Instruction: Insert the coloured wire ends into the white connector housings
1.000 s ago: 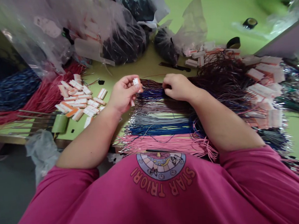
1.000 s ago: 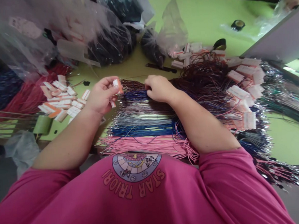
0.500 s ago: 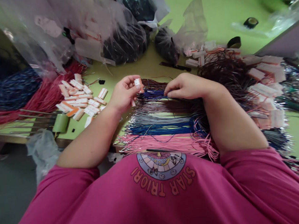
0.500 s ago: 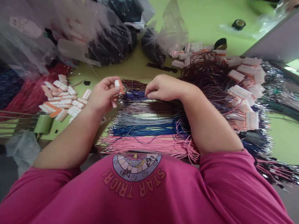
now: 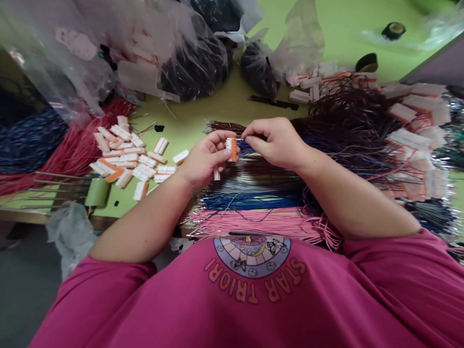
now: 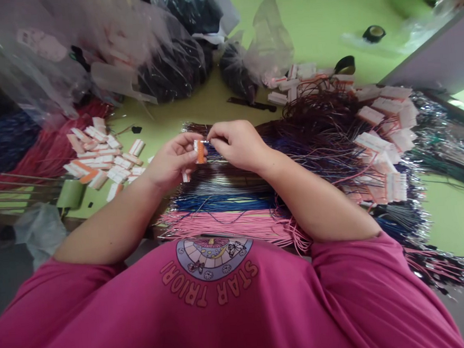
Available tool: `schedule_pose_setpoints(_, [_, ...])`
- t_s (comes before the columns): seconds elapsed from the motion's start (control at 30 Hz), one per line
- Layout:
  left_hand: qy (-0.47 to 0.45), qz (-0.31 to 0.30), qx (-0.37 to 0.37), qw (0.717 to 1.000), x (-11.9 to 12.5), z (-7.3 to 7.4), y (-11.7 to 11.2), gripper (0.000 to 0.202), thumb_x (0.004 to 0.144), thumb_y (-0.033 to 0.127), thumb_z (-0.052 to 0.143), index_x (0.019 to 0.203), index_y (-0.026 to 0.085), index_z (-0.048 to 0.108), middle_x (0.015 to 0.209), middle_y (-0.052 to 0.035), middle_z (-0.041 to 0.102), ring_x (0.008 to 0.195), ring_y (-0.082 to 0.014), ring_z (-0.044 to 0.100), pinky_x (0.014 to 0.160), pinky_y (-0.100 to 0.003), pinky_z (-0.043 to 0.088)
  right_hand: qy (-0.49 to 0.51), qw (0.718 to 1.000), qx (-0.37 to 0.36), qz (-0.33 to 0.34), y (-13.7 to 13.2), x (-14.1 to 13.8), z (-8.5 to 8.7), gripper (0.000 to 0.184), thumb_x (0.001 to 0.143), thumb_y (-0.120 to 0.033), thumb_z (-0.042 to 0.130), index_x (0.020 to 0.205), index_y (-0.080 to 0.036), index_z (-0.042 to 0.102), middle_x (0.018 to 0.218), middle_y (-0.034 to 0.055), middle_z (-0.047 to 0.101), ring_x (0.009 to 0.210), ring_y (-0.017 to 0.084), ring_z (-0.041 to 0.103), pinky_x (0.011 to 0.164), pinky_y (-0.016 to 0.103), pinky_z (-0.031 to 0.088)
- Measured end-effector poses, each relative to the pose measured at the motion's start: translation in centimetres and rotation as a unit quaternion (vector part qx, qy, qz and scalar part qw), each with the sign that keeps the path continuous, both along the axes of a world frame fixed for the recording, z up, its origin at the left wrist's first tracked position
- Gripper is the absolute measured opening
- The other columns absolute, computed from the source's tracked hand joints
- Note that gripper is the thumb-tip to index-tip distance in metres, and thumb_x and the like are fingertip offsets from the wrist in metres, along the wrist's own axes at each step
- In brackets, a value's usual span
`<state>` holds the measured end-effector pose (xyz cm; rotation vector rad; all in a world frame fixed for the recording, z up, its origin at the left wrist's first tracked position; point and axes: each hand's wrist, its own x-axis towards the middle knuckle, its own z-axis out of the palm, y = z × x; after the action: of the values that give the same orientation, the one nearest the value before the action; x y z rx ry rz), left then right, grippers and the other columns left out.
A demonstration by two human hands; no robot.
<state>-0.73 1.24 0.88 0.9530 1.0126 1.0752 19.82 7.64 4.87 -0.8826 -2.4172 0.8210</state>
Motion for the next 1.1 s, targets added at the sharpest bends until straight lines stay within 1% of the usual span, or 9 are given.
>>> schedule_pose_setpoints(0.07, [-0.007,0.000,-0.003,1.000,0.1,0.1,0.0,0.051,0.070,0.029,0.090,0.114,0.022,0.065,0.088,-0.0005,0.073,0.055,-0.0070,0.059,0.040,-0.017,0.034,-0.036,0.998,0.038,-0.027,-0.1,-0.1,0.0,0.028,0.095,-0.020,0.052,0.100,-0.015,0.079,0.097,0.0083,0.077,0.092,0.020,0.065,0.087,0.032,0.042])
schedule_pose_setpoints(0.17, [-0.017,0.006,-0.004,1.000,0.2,0.3,-0.1,0.052,0.068,0.028,0.091,0.112,0.022,0.065,0.086,0.0005,0.073,0.056,-0.0069,0.058,0.039,-0.017,0.034,-0.091,0.993,0.075,-0.029,-0.4,-0.3,0.1,0.028,0.096,-0.019,0.050,0.099,-0.016,0.078,0.099,0.0099,0.077,0.096,0.023,0.064,0.087,0.034,0.041])
schedule_pose_setpoints(0.27, [-0.009,0.007,-0.003,1.000,0.2,0.2,-0.1,0.052,0.069,0.029,0.091,0.113,0.022,0.064,0.084,0.0019,0.073,0.049,-0.0055,0.053,0.037,-0.018,0.032,-0.151,0.983,0.104,-0.029,-0.8,-0.5,0.4,0.028,0.096,-0.019,0.050,0.099,-0.016,0.077,0.100,0.0108,0.077,0.093,0.024,0.064,0.081,0.034,0.038])
schedule_pose_setpoints(0.4, [0.022,0.004,-0.004,1.000,0.1,-0.1,-0.1,0.052,0.071,0.034,0.091,0.113,0.023,0.064,0.075,0.0047,0.070,0.039,-0.0051,0.045,0.031,-0.020,0.027,-0.229,0.959,0.166,-0.037,-1.6,-0.6,1.0,0.030,0.100,-0.023,0.045,0.101,-0.015,0.074,0.099,0.0135,0.076,0.088,0.025,0.064,0.073,0.035,0.033])
schedule_pose_setpoints(0.53, [0.039,0.014,-0.006,0.999,0.3,0.0,-0.2,0.050,0.070,0.035,0.092,0.110,0.023,0.064,0.072,0.0049,0.069,0.039,-0.0058,0.046,0.030,-0.021,0.029,-0.267,0.942,0.200,-0.047,-2.1,-0.8,1.1,0.034,0.104,-0.025,0.040,0.106,-0.016,0.073,0.098,0.0136,0.076,0.087,0.025,0.065,0.070,0.035,0.031])
schedule_pose_setpoints(0.63, [0.055,0.015,-0.012,0.998,0.7,0.1,-0.3,0.045,0.073,0.030,0.089,0.109,0.021,0.065,0.072,0.0043,0.068,0.040,-0.0060,0.046,0.031,-0.020,0.030,-0.269,0.943,0.194,-0.031,-2.2,-1.1,0.6,0.034,0.105,-0.025,0.040,0.108,-0.016,0.073,0.099,0.0132,0.076,0.088,0.025,0.066,0.070,0.035,0.032])
schedule_pose_setpoints(0.77, [0.076,0.022,-0.014,0.997,0.9,0.1,-0.2,0.037,0.074,0.023,0.084,0.108,0.019,0.067,0.070,0.0040,0.068,0.041,-0.0055,0.046,0.032,-0.019,0.032,-0.244,0.958,0.151,-0.024,-1.8,-1.5,-0.2,0.031,0.103,-0.024,0.045,0.109,-0.015,0.074,0.103,0.0136,0.077,0.092,0.025,0.067,0.074,0.035,0.036])
schedule_pose_setpoints(0.93, [0.082,0.042,-0.006,0.996,0.8,0.1,0.0,0.039,0.074,0.024,0.083,0.110,0.019,0.068,0.073,0.0022,0.071,0.043,-0.0062,0.049,0.031,-0.018,0.032,-0.153,0.982,0.098,-0.049,-1.0,-1.2,-0.7,0.029,0.098,-0.023,0.048,0.104,-0.015,0.076,0.104,0.0124,0.078,0.095,0.025,0.068,0.079,0.034,0.040])
schedule_pose_setpoints(1.1, [0.086,0.022,-0.006,0.996,1.2,0.0,-0.3,0.036,0.073,0.027,0.086,0.104,0.019,0.069,0.069,0.0019,0.069,0.042,-0.0066,0.048,0.031,-0.019,0.033,-0.153,0.983,0.099,-0.026,-1.0,-1.1,-0.8,0.031,0.097,-0.024,0.047,0.100,-0.014,0.076,0.097,0.0142,0.078,0.087,0.025,0.066,0.075,0.034,0.038])
